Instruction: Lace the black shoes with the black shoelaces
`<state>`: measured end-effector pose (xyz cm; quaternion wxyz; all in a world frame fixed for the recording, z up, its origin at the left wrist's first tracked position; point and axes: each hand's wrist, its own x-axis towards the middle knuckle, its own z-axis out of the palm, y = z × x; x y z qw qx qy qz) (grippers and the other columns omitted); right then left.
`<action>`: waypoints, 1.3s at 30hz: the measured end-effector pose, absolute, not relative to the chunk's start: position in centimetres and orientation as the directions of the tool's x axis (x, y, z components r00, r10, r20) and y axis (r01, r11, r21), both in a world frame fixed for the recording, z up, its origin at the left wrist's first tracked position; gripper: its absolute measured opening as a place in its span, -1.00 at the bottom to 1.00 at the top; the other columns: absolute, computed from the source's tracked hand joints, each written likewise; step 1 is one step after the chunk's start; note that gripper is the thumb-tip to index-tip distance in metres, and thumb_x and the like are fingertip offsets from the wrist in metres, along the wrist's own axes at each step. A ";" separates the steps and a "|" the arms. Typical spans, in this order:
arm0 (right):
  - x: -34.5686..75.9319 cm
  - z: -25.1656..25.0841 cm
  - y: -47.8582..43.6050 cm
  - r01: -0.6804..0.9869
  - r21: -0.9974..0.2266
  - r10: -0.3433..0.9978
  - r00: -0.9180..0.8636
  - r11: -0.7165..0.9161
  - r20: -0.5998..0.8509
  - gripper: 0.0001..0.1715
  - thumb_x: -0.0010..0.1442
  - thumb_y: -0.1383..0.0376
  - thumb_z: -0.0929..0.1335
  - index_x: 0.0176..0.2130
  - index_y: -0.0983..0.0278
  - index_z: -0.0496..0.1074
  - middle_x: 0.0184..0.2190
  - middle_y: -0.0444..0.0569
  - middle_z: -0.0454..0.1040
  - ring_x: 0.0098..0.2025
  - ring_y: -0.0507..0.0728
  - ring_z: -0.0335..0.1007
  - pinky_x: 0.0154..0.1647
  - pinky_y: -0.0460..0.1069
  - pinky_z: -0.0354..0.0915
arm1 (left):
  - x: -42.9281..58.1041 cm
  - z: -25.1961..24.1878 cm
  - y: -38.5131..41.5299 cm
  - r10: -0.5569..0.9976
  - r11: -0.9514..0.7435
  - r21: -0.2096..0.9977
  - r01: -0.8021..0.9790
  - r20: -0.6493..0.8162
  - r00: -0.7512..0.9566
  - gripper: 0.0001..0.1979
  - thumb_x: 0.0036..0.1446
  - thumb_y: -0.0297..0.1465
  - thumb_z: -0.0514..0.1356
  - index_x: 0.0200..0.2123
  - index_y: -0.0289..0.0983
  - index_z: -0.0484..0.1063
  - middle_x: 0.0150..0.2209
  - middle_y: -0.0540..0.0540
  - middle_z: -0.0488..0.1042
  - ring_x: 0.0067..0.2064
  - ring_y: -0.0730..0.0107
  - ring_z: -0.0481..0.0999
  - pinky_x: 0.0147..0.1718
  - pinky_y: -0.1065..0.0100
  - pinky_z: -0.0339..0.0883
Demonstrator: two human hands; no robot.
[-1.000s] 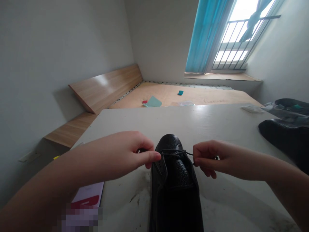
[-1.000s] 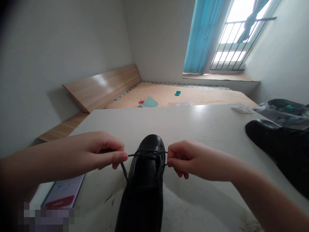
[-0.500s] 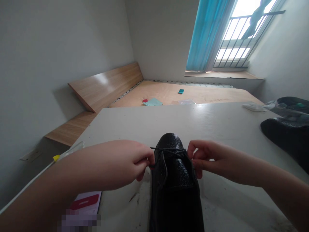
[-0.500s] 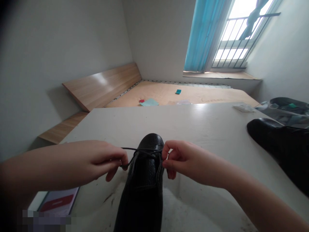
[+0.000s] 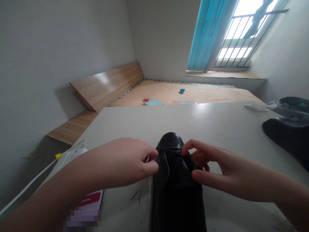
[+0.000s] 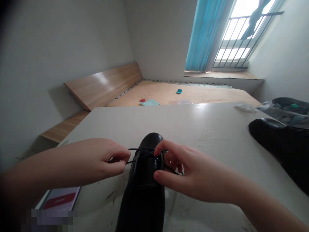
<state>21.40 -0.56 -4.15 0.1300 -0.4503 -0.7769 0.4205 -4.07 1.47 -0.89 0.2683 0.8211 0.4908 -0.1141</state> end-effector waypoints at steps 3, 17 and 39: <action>21.1 -3.8 -1.1 0.670 -0.717 0.845 -0.485 0.195 -0.223 -0.62 0.18 0.17 0.29 0.01 0.10 0.34 -0.40 -0.15 0.48 -0.38 0.09 0.40 -0.36 -0.04 0.31 | -4.0 -0.8 1.5 0.745 -0.382 0.330 0.863 -0.443 0.499 -0.73 0.18 -0.27 0.04 -0.52 -0.18 0.38 -0.55 0.07 0.43 -0.50 0.39 0.36 -0.51 0.35 0.04; 20.2 -3.4 -2.0 0.842 -0.471 0.910 -0.379 0.262 -0.170 -0.79 0.18 0.30 0.24 -0.22 0.12 0.44 -0.46 -0.19 0.50 -0.45 0.06 0.37 -0.47 -0.07 0.14 | -2.7 -1.6 1.6 0.845 -0.348 0.314 0.883 -0.304 0.441 -0.74 0.22 -0.17 0.11 -0.43 -0.17 0.41 -0.40 0.04 0.52 -0.38 0.32 0.44 -0.48 0.33 0.09; 19.8 -3.9 -1.4 0.599 -0.660 0.868 -0.464 0.454 0.175 -0.85 0.36 0.30 0.22 -0.28 0.21 0.30 -0.23 -0.06 0.39 -0.13 0.12 0.29 -0.11 0.02 0.24 | -1.2 -1.2 -0.5 0.873 -0.403 0.246 0.882 -0.185 0.451 -0.84 0.02 -0.34 0.09 -0.39 -0.12 0.48 -0.42 -0.02 0.50 -0.36 0.24 0.45 -0.41 0.28 0.13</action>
